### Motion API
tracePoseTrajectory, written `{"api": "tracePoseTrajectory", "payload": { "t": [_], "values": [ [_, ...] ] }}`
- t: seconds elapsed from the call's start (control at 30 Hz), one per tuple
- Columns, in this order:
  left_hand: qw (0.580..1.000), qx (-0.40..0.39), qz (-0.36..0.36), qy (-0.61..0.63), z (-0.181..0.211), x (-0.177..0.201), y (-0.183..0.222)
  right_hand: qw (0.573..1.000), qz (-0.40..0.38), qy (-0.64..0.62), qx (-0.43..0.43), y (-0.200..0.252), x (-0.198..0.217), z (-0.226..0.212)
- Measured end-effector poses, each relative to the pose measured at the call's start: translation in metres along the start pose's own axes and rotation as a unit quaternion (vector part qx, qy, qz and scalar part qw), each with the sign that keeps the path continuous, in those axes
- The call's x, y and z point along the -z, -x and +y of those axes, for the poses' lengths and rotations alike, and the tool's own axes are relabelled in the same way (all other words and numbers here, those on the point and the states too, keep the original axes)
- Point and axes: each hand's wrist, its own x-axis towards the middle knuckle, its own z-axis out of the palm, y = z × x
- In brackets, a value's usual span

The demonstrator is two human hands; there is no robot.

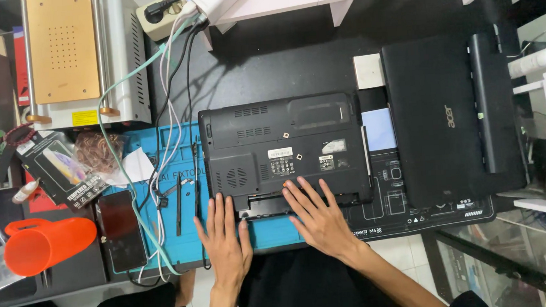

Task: Disassembling a laptop by removing screws and components including the battery and hard drive.

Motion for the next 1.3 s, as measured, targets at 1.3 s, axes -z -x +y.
{"api": "tracePoseTrajectory", "payload": {
  "t": [1.3],
  "values": [
    [0.993, -0.084, -0.051, -0.064, 0.048, -0.020, -0.058, 0.880, 0.111, -0.163, -0.431, 0.020, 0.042, 0.093]
  ]
}}
